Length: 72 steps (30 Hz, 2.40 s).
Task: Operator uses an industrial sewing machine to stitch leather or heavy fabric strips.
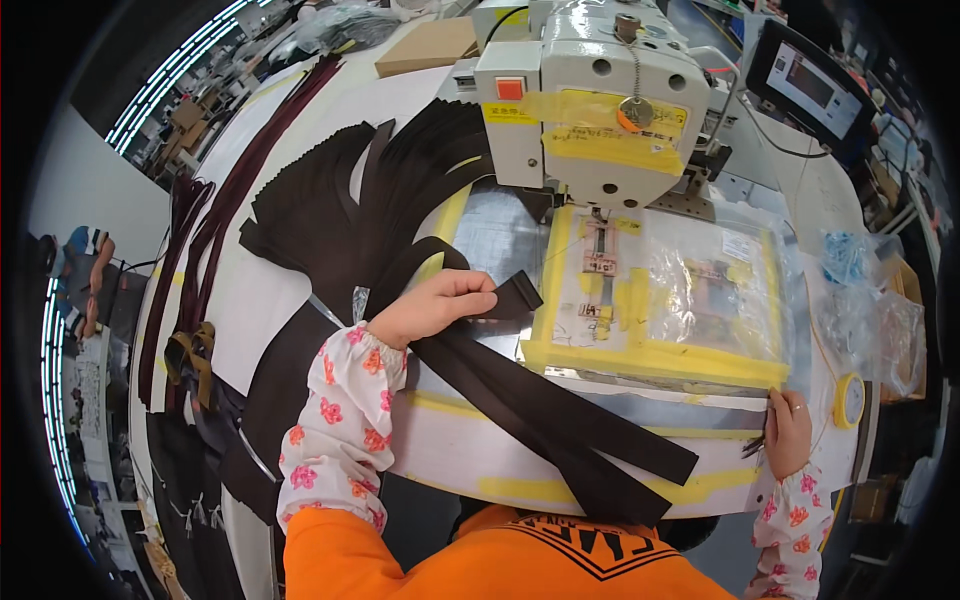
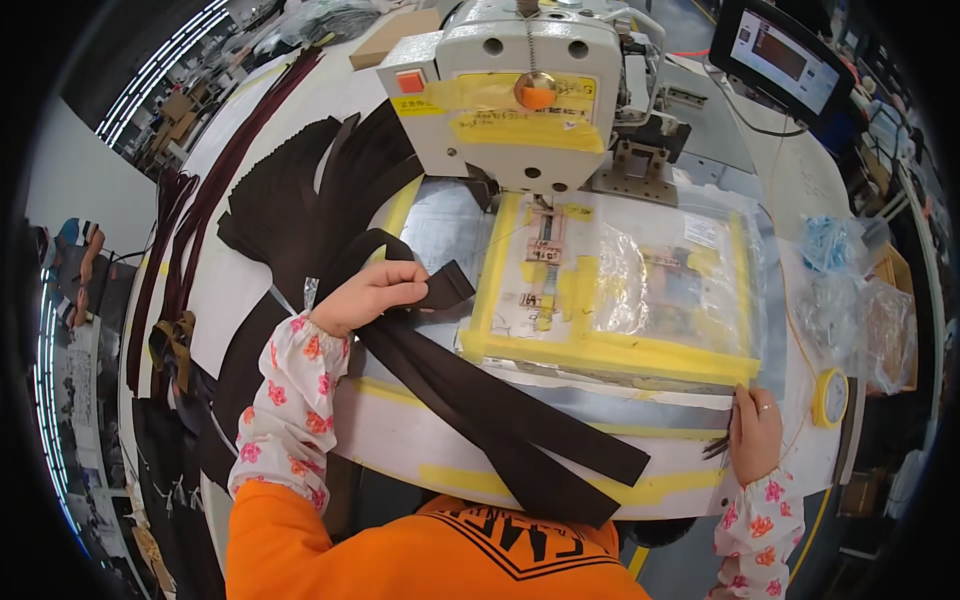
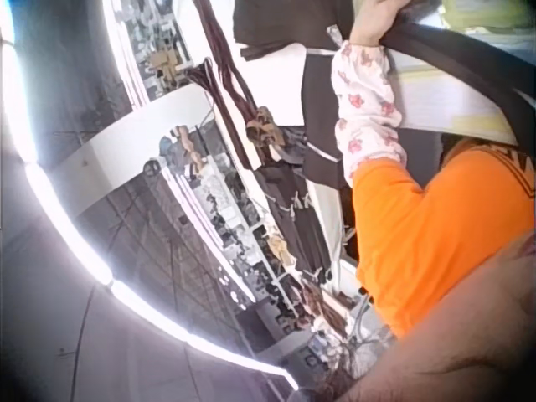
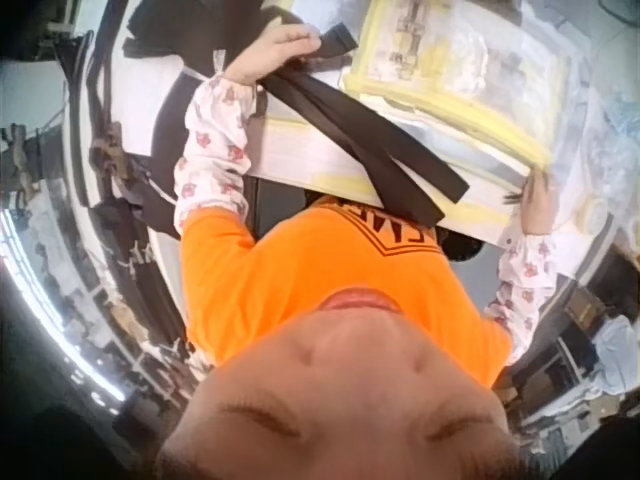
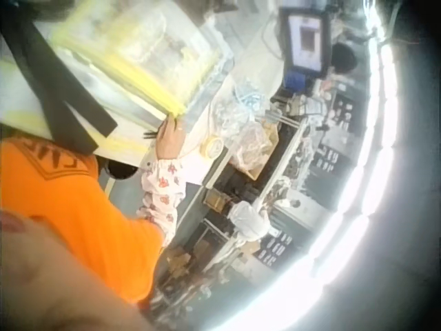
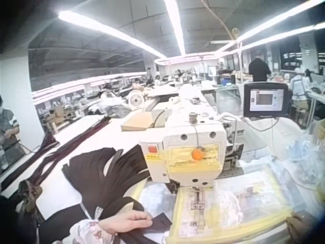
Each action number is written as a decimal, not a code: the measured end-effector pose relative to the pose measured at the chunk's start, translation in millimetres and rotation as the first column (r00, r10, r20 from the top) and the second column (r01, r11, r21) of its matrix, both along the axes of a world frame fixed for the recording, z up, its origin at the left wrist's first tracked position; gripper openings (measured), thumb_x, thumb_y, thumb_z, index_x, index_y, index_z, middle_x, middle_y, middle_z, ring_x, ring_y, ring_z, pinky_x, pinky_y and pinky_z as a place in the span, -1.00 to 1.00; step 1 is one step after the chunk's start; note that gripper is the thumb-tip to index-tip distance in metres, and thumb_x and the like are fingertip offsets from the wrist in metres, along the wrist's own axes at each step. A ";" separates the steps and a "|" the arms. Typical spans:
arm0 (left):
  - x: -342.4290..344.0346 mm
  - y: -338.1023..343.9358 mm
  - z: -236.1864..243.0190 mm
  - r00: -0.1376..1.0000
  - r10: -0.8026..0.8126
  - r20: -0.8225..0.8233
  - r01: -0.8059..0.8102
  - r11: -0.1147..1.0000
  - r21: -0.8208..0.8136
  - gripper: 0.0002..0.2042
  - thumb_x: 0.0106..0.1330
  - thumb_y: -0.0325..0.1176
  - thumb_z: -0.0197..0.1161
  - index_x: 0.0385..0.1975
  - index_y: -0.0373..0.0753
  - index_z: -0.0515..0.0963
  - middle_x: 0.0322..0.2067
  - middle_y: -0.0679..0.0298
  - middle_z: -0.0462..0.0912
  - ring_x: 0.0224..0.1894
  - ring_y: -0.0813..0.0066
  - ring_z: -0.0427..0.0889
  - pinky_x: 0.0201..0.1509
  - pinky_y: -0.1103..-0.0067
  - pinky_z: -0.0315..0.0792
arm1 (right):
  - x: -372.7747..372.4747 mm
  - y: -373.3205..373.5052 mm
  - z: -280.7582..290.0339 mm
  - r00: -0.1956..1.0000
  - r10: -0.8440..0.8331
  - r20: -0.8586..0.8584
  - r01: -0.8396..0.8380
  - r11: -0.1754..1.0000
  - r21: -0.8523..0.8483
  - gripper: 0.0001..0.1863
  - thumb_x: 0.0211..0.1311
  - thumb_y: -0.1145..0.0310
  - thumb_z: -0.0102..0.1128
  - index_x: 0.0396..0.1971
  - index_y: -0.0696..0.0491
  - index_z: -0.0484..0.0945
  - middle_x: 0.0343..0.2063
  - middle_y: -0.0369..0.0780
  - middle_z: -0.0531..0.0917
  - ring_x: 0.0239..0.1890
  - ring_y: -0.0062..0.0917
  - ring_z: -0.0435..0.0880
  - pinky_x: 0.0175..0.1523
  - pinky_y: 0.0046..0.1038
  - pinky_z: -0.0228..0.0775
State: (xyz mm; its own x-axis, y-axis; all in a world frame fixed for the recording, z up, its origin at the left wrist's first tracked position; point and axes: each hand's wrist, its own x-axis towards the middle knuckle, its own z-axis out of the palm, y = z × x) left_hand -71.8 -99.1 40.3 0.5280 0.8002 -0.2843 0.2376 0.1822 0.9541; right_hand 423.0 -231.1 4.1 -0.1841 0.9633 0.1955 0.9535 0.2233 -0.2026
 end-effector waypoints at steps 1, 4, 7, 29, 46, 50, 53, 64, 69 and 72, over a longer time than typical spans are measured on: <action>-1.6 -1.9 -3.0 1.000 -0.008 -0.004 0.008 1.000 0.009 -0.84 0.31 -0.34 0.05 -0.41 -0.30 0.46 -0.47 0.51 0.44 -0.37 0.77 0.34 -0.22 0.78 0.21 | -0.1 -0.2 2.2 1.000 0.012 0.005 -0.012 0.999 0.040 -0.71 -0.03 0.64 0.07 -0.21 0.25 0.45 -0.19 -0.04 0.47 -0.16 -0.14 0.44 -0.08 -0.27 0.29; -9.6 -1.5 -14.7 0.999 -0.041 -0.030 0.042 0.999 0.023 -0.83 0.33 -0.32 0.04 -0.38 -0.30 0.46 -0.43 0.47 0.50 -0.35 0.77 0.39 -0.20 0.77 0.25 | 8.7 -8.0 14.5 1.000 -0.030 0.002 0.030 0.997 0.077 -0.67 -0.05 0.69 0.00 -0.19 0.25 0.45 -0.09 -0.01 0.44 -0.06 -0.12 0.42 -0.01 -0.28 0.27; -6.9 0.0 -16.9 0.999 -0.029 0.037 0.029 0.999 0.016 -0.84 0.33 -0.34 0.03 -0.30 -0.32 0.44 -0.42 0.45 0.50 -0.34 0.77 0.40 -0.19 0.76 0.27 | 3.5 -19.5 33.9 0.986 0.148 0.073 -0.144 0.988 -0.053 -0.58 -0.13 0.74 -0.03 -0.14 0.24 0.43 -0.02 -0.01 0.41 -0.02 -0.10 0.40 0.05 -0.27 0.26; 10.3 0.6 -6.9 0.990 -0.044 0.133 0.055 0.995 -0.085 -0.69 0.29 -0.42 -0.01 0.01 -0.36 0.41 -0.57 0.37 0.47 -0.60 0.71 0.38 -0.49 0.73 0.30 | -162.7 84.8 38.7 0.893 0.424 -0.151 -0.380 0.890 0.253 -0.72 -0.09 0.56 0.11 -0.27 0.11 0.44 -0.52 -0.11 0.47 -0.42 -0.21 0.49 -0.33 -0.29 0.32; 6.2 -3.4 -3.9 0.989 0.065 0.135 -0.056 0.996 -0.071 -0.68 0.29 -0.36 0.00 -0.01 -0.38 0.40 -0.59 0.37 0.48 -0.66 0.72 0.40 -0.60 0.77 0.22 | -255.6 166.0 17.5 0.924 0.368 0.101 -0.381 0.900 0.212 -0.69 0.04 0.11 0.20 -0.57 0.07 0.46 -0.67 -0.23 0.52 -0.61 -0.36 0.56 -0.52 -0.38 0.37; -10.0 -15.4 -7.0 0.897 0.233 0.375 -0.241 0.970 -0.027 -0.70 0.29 -0.34 0.01 -0.07 -0.39 0.40 -0.58 0.31 0.51 -0.63 0.66 0.46 -0.59 0.75 0.24 | -249.6 158.8 21.7 0.911 0.412 -0.009 -0.393 0.876 0.279 -0.69 0.02 0.10 0.21 -0.57 0.06 0.46 -0.68 -0.25 0.52 -0.63 -0.39 0.56 -0.54 -0.41 0.36; -19.5 -12.9 -11.3 0.869 0.214 0.445 -0.236 0.972 -0.005 -0.72 0.29 -0.32 0.01 -0.12 -0.38 0.40 -0.56 0.21 0.55 -0.58 0.61 0.50 -0.59 0.75 0.22 | -254.2 152.8 24.8 0.896 0.442 -0.050 -0.403 0.854 0.331 -0.68 0.02 0.10 0.22 -0.60 0.05 0.43 -0.67 -0.25 0.51 -0.63 -0.39 0.55 -0.55 -0.40 0.34; -19.3 -18.4 -5.2 0.945 0.030 0.324 -0.074 0.989 0.125 -0.65 0.31 -0.22 0.00 -0.13 -0.41 0.43 -0.44 0.19 0.59 -0.46 0.60 0.47 -0.36 0.70 0.32 | -280.7 163.8 11.0 0.901 0.410 -0.143 -0.363 0.892 0.271 -0.65 0.03 0.08 0.20 -0.64 0.06 0.42 -0.68 -0.22 0.51 -0.65 -0.33 0.53 -0.55 -0.37 0.32; -15.2 -13.4 9.0 0.936 -0.338 0.096 0.319 0.932 0.175 -0.66 0.24 -0.18 0.11 -0.29 -0.40 0.53 -0.36 0.26 0.61 -0.31 0.58 0.47 -0.14 0.66 0.32 | -251.0 155.7 11.8 0.878 0.420 -0.228 -0.379 0.903 0.203 -0.64 0.06 0.05 0.16 -0.60 0.08 0.49 -0.70 -0.18 0.55 -0.61 -0.28 0.58 -0.52 -0.33 0.37; -14.7 -14.1 8.1 0.937 -0.340 0.080 0.319 0.926 0.202 -0.70 0.22 -0.25 0.16 -0.26 -0.40 0.54 -0.40 0.27 0.61 -0.32 0.57 0.50 -0.15 0.65 0.34 | -250.4 149.9 12.4 0.835 0.426 -0.348 -0.360 0.902 0.238 -0.62 0.04 0.03 0.19 -0.60 0.10 0.52 -0.72 -0.18 0.54 -0.61 -0.28 0.56 -0.52 -0.34 0.35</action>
State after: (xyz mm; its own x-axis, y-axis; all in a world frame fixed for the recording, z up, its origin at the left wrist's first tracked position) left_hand -86.5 -113.2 48.5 0.7905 0.6080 -0.0734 0.1442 -0.0683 0.9872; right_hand 172.6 -81.3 16.5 -0.4197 0.7762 0.4705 0.6317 0.6220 -0.4626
